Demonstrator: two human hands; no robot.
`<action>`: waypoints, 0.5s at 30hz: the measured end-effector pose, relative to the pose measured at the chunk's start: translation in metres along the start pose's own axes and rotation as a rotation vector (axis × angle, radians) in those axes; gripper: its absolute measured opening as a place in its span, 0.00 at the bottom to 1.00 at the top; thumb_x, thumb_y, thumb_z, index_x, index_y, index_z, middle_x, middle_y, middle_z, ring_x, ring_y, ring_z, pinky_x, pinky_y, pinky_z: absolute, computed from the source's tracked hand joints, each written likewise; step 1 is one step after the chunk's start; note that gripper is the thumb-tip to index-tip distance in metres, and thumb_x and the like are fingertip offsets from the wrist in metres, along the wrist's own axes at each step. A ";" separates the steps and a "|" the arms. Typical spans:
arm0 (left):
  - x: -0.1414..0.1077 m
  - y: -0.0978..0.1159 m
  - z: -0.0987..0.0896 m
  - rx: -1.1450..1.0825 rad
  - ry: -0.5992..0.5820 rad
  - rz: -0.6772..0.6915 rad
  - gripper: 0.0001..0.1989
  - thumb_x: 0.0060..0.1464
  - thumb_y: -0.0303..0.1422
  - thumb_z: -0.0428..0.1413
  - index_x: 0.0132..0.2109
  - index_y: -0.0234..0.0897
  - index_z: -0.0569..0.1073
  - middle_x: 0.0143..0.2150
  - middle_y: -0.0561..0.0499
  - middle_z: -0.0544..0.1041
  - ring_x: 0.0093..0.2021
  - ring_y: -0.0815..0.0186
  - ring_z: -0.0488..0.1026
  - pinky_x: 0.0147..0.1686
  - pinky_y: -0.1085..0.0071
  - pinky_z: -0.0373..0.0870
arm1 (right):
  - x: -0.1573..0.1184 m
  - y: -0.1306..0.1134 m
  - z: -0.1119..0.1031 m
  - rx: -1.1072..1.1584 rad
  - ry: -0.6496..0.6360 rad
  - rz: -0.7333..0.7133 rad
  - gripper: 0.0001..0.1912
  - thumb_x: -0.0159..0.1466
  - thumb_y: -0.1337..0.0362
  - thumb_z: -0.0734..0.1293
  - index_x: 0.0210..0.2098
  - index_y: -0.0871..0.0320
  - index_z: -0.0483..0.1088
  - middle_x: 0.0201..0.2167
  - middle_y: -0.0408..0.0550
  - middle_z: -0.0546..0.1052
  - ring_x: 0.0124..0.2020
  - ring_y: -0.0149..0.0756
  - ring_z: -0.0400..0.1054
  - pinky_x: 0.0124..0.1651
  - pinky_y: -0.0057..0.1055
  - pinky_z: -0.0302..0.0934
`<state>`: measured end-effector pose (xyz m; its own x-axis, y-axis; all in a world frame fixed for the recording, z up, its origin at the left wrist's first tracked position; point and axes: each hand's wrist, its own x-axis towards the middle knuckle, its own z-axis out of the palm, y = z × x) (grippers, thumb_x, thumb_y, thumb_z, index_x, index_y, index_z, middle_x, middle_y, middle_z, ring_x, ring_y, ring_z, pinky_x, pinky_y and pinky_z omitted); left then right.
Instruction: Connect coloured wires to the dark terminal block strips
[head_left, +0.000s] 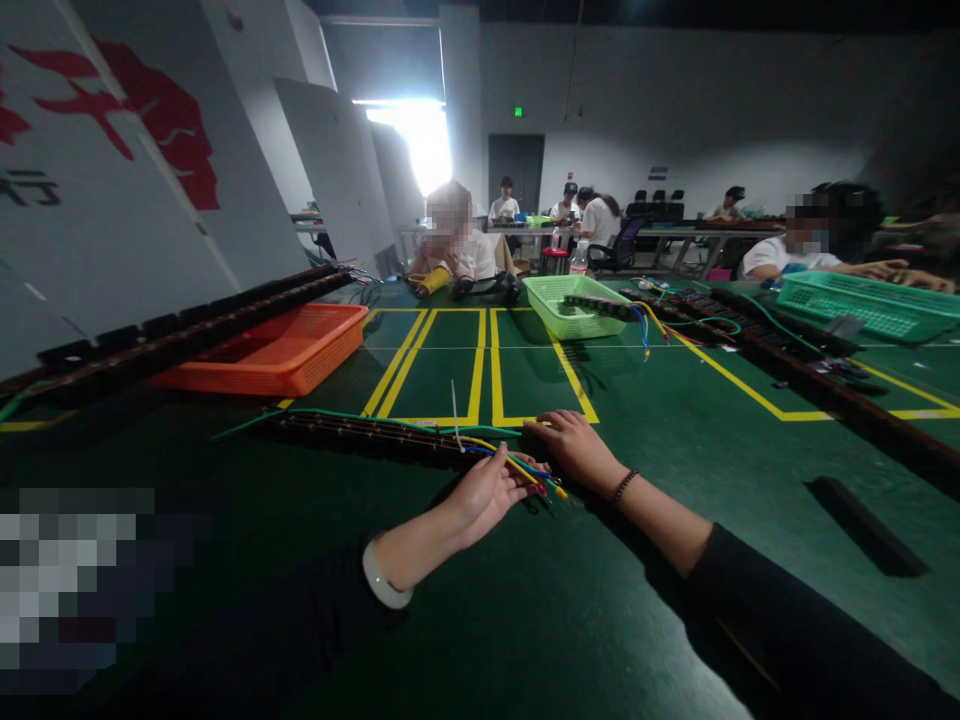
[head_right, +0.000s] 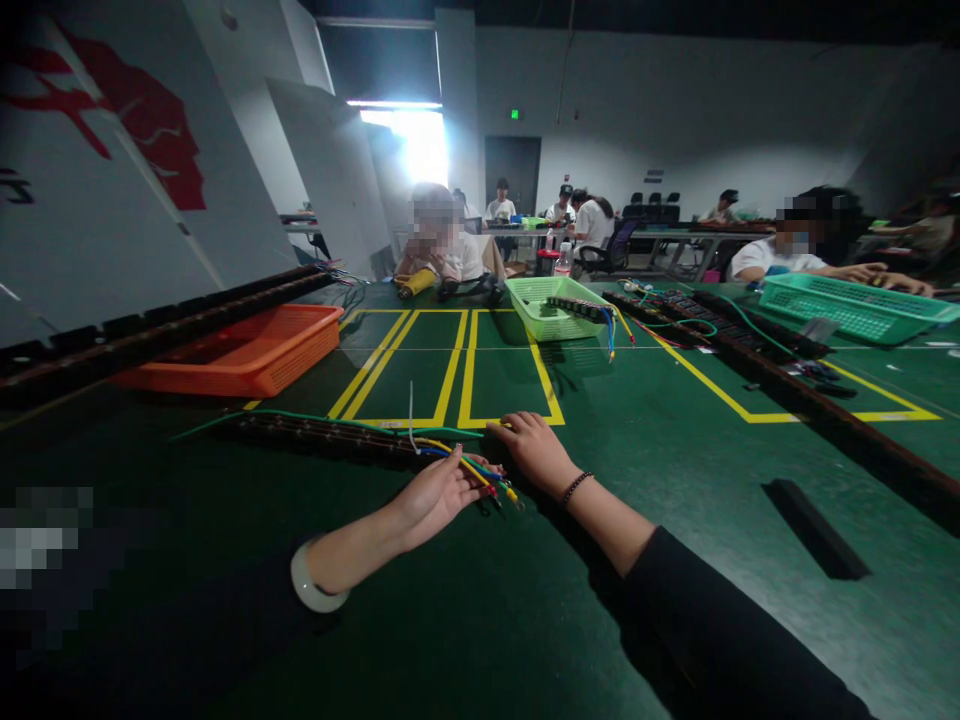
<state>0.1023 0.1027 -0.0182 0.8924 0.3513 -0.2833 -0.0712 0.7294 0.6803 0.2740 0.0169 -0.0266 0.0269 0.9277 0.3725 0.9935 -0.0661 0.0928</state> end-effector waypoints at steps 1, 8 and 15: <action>0.000 0.000 0.000 -0.001 0.002 -0.003 0.17 0.60 0.40 0.47 0.37 0.29 0.71 0.38 0.39 0.76 0.42 0.61 0.74 0.50 0.61 0.64 | -0.002 -0.001 -0.001 0.043 0.035 0.013 0.19 0.65 0.71 0.59 0.55 0.57 0.65 0.47 0.53 0.71 0.47 0.38 0.62 0.50 0.36 0.57; 0.003 -0.002 -0.004 -0.025 0.005 -0.014 0.15 0.60 0.40 0.47 0.37 0.30 0.70 0.37 0.42 0.75 0.40 0.62 0.73 0.49 0.62 0.65 | -0.023 -0.014 -0.020 0.274 0.278 -0.019 0.14 0.68 0.65 0.56 0.46 0.61 0.69 0.36 0.50 0.72 0.37 0.34 0.63 0.43 0.32 0.59; -0.001 0.001 0.001 -0.008 -0.016 -0.009 0.15 0.60 0.37 0.47 0.36 0.30 0.71 0.36 0.42 0.76 0.39 0.64 0.73 0.47 0.65 0.66 | -0.044 -0.025 -0.033 0.126 0.226 -0.388 0.20 0.64 0.53 0.61 0.50 0.59 0.68 0.40 0.51 0.73 0.42 0.36 0.64 0.49 0.38 0.58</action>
<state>0.1014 0.1022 -0.0168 0.9000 0.3354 -0.2783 -0.0667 0.7370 0.6727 0.2449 -0.0343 -0.0152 -0.3601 0.7709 0.5253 0.9315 0.3280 0.1573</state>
